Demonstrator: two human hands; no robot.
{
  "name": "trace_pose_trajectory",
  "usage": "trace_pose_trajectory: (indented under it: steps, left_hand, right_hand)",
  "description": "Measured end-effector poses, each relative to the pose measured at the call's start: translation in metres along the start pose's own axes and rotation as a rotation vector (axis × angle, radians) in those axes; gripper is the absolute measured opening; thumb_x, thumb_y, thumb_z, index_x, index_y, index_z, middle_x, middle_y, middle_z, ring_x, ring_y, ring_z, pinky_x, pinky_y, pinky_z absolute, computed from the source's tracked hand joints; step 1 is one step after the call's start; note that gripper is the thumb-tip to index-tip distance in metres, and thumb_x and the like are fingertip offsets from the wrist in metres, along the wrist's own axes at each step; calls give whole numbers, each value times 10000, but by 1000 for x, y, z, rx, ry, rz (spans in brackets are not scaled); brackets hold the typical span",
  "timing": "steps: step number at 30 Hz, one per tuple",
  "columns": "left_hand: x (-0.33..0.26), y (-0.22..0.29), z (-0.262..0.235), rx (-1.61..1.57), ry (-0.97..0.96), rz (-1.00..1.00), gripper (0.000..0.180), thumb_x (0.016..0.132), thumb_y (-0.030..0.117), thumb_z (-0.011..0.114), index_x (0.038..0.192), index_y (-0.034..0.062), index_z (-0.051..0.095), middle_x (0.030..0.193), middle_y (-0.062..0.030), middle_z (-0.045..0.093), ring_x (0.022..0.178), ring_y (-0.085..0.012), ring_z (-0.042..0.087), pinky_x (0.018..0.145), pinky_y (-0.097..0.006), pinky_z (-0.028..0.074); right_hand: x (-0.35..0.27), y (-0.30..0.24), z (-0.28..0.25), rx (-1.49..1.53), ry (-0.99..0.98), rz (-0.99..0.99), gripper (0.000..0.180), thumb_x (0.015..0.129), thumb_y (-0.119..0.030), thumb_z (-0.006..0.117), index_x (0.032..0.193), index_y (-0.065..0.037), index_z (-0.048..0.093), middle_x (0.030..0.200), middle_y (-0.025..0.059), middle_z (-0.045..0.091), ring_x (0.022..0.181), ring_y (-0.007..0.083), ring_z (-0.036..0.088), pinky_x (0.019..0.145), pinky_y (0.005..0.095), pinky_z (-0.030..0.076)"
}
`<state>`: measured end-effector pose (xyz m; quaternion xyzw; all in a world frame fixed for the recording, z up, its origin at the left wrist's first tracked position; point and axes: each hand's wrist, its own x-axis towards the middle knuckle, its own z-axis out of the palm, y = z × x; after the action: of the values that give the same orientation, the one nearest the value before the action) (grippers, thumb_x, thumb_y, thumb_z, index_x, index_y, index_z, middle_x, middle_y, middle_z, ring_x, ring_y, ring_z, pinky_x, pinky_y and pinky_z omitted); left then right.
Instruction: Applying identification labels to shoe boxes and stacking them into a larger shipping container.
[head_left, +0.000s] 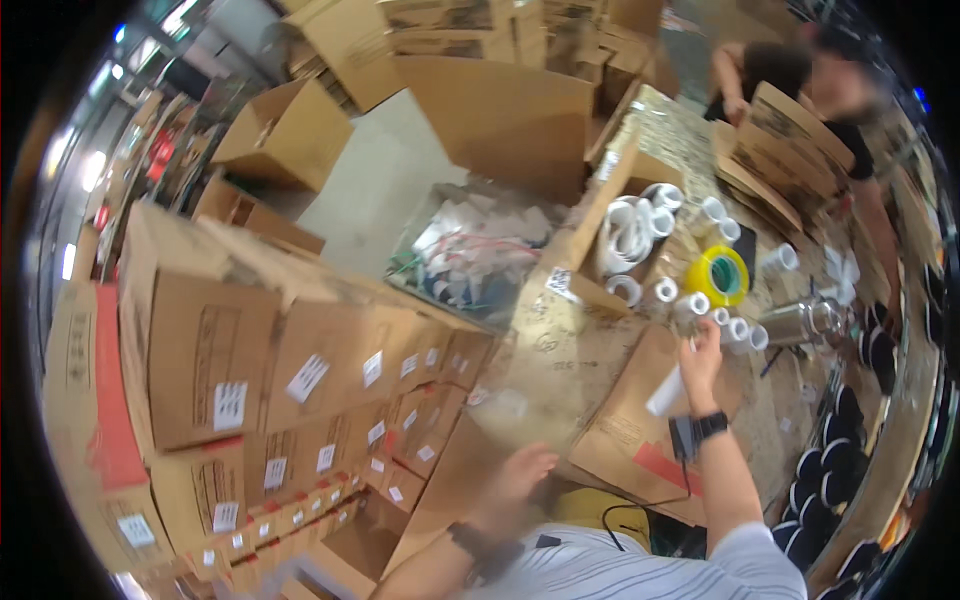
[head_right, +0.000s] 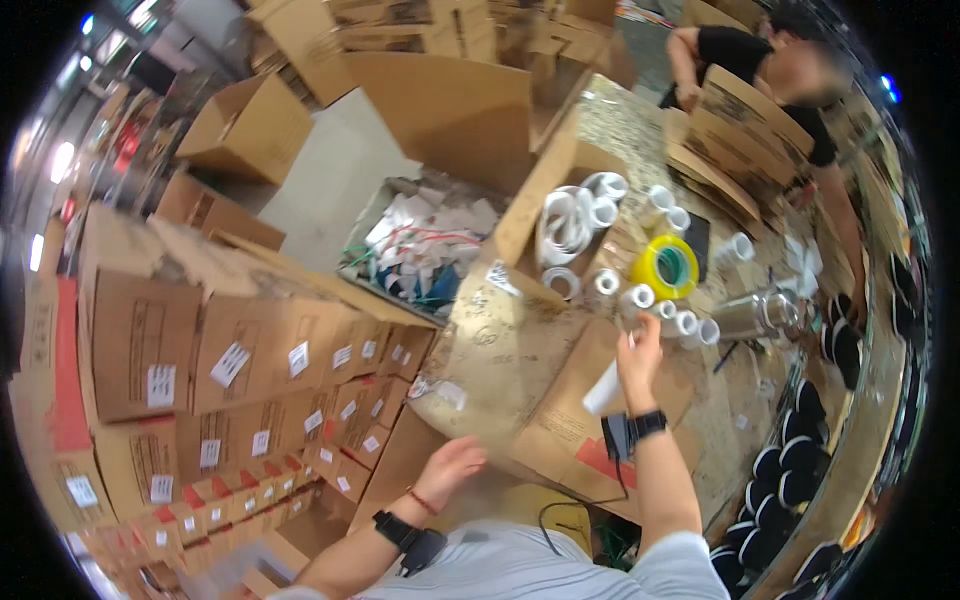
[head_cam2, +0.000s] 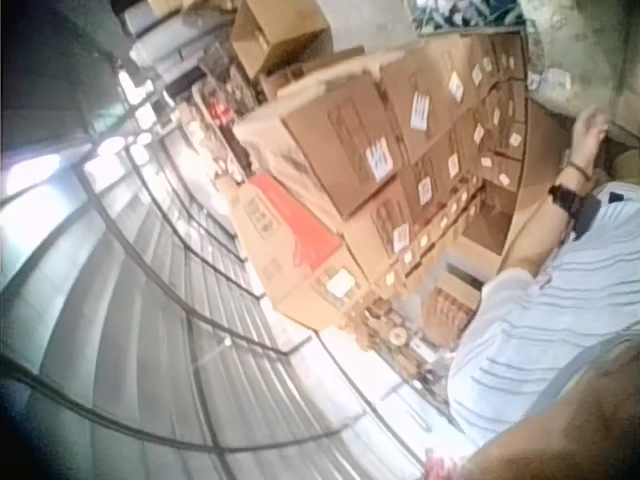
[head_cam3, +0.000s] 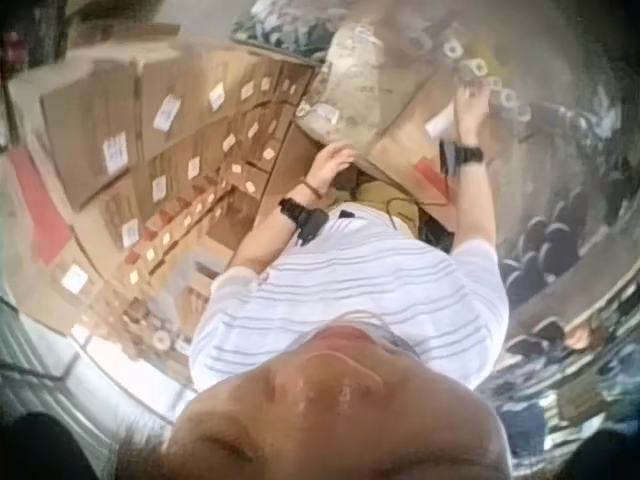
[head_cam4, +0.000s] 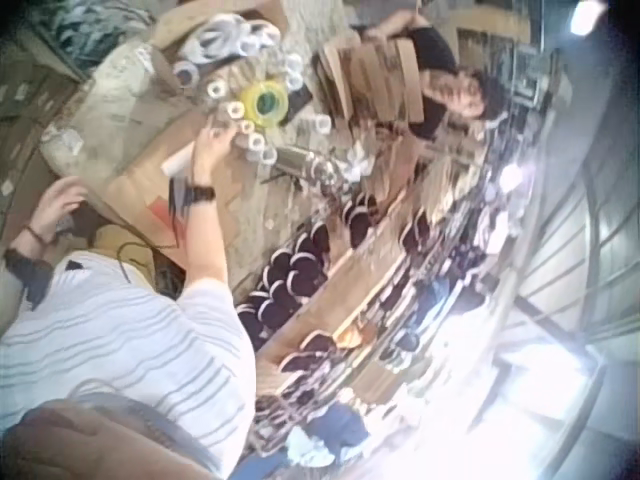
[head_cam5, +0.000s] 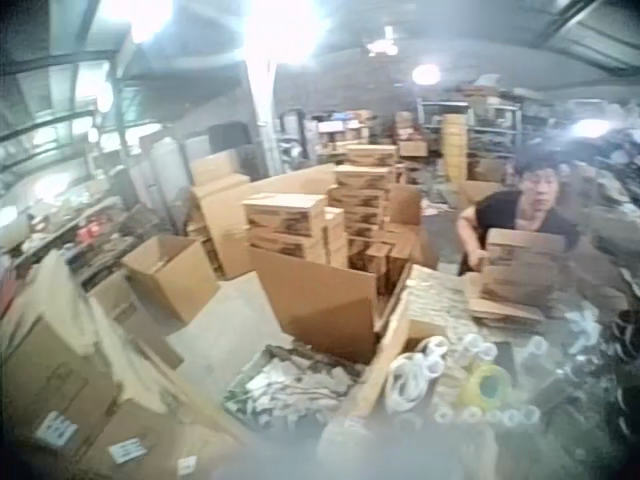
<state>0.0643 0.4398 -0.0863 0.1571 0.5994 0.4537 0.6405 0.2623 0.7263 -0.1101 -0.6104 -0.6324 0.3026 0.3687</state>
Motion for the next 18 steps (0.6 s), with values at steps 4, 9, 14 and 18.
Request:
trace_pose_trajectory:
  steps: [4, 9, 14, 18]
  left_hand:
    - [-7, 38, 47, -64, -27, -255, 381, 853, 282, 561, 1149, 62, 464, 1040, -68, 550, 960, -151, 508, 786, -323, 447]
    - [-12, 34, 38, -524, -225, -192, 209, 895, 247, 505, 1036, 93, 489, 815, 7, 519, 653, -47, 455, 524, -187, 382]
    - [-31, 40, -1, -663, -209, -49, 252, 914, 248, 435, 1131, 125, 474, 932, 25, 530, 775, -72, 502, 651, -236, 434]
    - [-56, 50, -10, -767, -335, -75, 256, 895, 220, 466, 1140, 145, 471, 915, 35, 531, 761, -78, 504, 653, -252, 437]
  right_hand:
    - [-98, -60, 7, 420, -105, 68, 350, 688, 85, 467, 1004, -64, 457, 786, -13, 438, 639, 57, 399, 545, 190, 347]
    - [-175, -124, 28, 505, -212, 1, 276, 618, 97, 412, 849, -38, 477, 747, 4, 407, 659, 101, 384, 559, 229, 327]
    - [-199, -155, 23, 309, -634, -421, 400, 721, 61, 413, 1083, -42, 544, 1107, 200, 489, 1075, 300, 464, 941, 350, 345]
    - [-232, -172, 36, 310, -671, -366, 324, 754, 7, 460, 1064, -34, 543, 1079, 179, 520, 1062, 294, 482, 907, 357, 376]
